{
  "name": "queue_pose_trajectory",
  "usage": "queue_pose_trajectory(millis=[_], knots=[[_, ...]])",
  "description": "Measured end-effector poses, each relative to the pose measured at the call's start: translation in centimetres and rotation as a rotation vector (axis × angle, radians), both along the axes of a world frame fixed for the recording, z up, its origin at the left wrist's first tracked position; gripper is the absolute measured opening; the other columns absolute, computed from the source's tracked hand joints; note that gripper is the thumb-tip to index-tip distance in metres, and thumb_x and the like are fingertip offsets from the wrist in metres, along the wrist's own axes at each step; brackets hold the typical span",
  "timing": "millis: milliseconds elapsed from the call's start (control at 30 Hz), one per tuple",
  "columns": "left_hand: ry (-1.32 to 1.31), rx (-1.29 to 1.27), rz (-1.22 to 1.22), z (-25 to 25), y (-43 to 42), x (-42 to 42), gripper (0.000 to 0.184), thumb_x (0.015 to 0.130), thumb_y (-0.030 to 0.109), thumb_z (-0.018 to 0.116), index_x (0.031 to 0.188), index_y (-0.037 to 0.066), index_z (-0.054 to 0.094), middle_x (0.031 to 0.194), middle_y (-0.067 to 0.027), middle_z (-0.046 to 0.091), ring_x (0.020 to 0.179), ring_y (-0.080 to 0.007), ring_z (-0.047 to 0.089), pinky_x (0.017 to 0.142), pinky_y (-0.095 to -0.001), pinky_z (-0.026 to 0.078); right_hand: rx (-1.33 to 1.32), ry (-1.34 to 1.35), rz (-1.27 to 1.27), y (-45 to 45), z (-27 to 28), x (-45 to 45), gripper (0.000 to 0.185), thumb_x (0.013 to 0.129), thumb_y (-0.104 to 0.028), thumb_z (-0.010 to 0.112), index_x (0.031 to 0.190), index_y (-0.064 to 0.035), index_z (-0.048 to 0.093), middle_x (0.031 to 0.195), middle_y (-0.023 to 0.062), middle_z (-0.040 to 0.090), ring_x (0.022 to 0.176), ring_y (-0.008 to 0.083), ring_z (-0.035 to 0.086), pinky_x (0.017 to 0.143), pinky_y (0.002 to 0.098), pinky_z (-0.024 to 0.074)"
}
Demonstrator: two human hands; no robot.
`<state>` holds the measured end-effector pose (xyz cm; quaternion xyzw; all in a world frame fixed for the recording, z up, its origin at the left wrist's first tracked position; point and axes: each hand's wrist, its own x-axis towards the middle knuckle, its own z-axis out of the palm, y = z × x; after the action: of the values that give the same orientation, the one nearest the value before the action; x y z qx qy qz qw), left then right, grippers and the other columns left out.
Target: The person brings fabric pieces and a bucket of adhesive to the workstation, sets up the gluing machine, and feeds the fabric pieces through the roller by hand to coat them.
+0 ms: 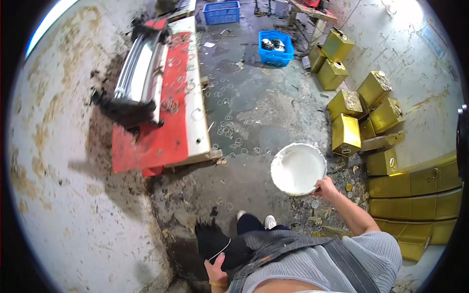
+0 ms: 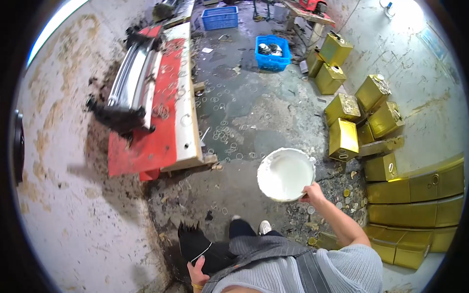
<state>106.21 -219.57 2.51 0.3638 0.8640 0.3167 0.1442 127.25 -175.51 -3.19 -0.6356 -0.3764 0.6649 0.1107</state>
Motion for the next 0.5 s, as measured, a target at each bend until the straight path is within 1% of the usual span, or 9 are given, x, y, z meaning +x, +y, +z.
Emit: queue_pose_trajectory(millis=[33,67,133,167,200,300,367,400,500], knots=[[-0.331,0.129,0.141,1.2,4.0,-1.5,0.032,0.073,0.009,0.065,0.101,-0.005,0.059,0.104,-0.0140,0.058,0.094,-0.0211,0.057,0.085,-0.0313,0.043,-0.004,0.011,-0.037,2.8,1.0,0.0,0.034,0.069,0.000,0.048,0.103,0.0045,0.046,0.079,0.0147,0.057,0.060,0.0251,0.060,0.050,0.0353,0.0544],[-0.541,0.207,0.222,2.9,8.5,-3.3,0.033,0.072,0.009,0.066,0.101,-0.005,0.058,0.102,-0.0127,0.059,0.092,-0.0198,0.057,0.084,-0.0309,0.043,-0.006,0.019,-0.069,5.5,2.2,-0.4,0.032,0.069,-0.001,0.048,0.101,0.0039,0.047,0.077,0.0141,0.057,0.058,0.0242,0.059,0.049,0.0347,0.0540],[-0.790,0.299,0.292,6.3,17.7,-7.0,0.034,0.071,0.010,0.069,0.099,-0.005,0.058,0.098,-0.0102,0.061,0.087,-0.0173,0.058,0.080,-0.0301,0.045,0.033,0.018,-0.110,10.7,4.3,-1.7,0.023,0.068,-0.001,0.048,0.090,0.0066,0.051,0.071,0.0127,0.057,0.054,0.0237,0.058,0.047,0.0327,0.0532],[-0.871,0.347,0.318,7.7,21.9,-8.8,0.035,0.070,0.011,0.070,0.099,-0.005,0.058,0.097,-0.0090,0.062,0.085,-0.0160,0.058,0.078,-0.0297,0.046,0.017,0.001,-0.116,13.7,4.5,-2.2,0.025,0.069,-0.002,0.047,0.092,0.0084,0.051,0.072,0.0137,0.057,0.056,0.0242,0.059,0.046,0.0324,0.0534],[-0.888,0.319,0.323,7.5,25.2,-11.0,0.037,0.071,0.012,0.070,0.101,-0.005,0.057,0.097,-0.0085,0.061,0.085,-0.0153,0.058,0.078,-0.0289,0.046,-0.003,-0.011,-0.128,16.4,4.5,-2.8,0.028,0.070,-0.002,0.047,0.094,0.0103,0.051,0.074,0.0148,0.057,0.058,0.0246,0.059,0.046,0.0321,0.0536],[-0.895,0.442,0.229,8.3,36.2,-17.5,0.033,0.075,0.008,0.067,0.104,-0.005,0.056,0.101,-0.0073,0.060,0.088,-0.0149,0.056,0.081,-0.0281,0.044,0.008,0.052,-0.227,23.3,6.7,-7.1,0.023,0.069,-0.003,0.047,0.087,0.0117,0.052,0.071,0.0164,0.058,0.057,0.0240,0.059,0.047,0.0333,0.0531],[-0.903,0.511,0.291,8.5,42.9,-21.4,0.029,0.076,0.009,0.067,0.100,-0.004,0.057,0.097,-0.0069,0.061,0.086,-0.0138,0.056,0.079,-0.0272,0.044,-0.007,0.157,-0.302,27.9,8.5,-10.4,0.021,0.068,-0.004,0.046,0.082,0.0110,0.052,0.069,0.0181,0.058,0.055,0.0250,0.058,0.050,0.0334,0.0530],[-0.999,0.557,0.399,9.1,46.2,-23.3,0.028,0.076,0.010,0.068,0.098,-0.003,0.057,0.095,-0.0068,0.061,0.085,-0.0134,0.056,0.078,-0.0268,0.044,-0.019,0.159,-0.304,30.2,9.3,-12.2,0.021,0.068,-0.004,0.046,0.082,0.0110,0.052,0.069,0.0181,0.058,0.055,0.0250,0.058,0.050,0.0334,0.0530],[-0.896,0.519,0.320,12.3,56.0,-30.0,0.028,0.075,0.013,0.070,0.094,-0.005,0.057,0.092,-0.0071,0.061,0.081,-0.0127,0.056,0.077,-0.0261,0.044,-0.038,0.195,-0.264,38.7,11.5,-18.9,0.020,0.069,-0.004,0.046,0.080,0.0106,0.054,0.067,0.0179,0.058,0.054,0.0260,0.058,0.050,0.0319,0.0523]])
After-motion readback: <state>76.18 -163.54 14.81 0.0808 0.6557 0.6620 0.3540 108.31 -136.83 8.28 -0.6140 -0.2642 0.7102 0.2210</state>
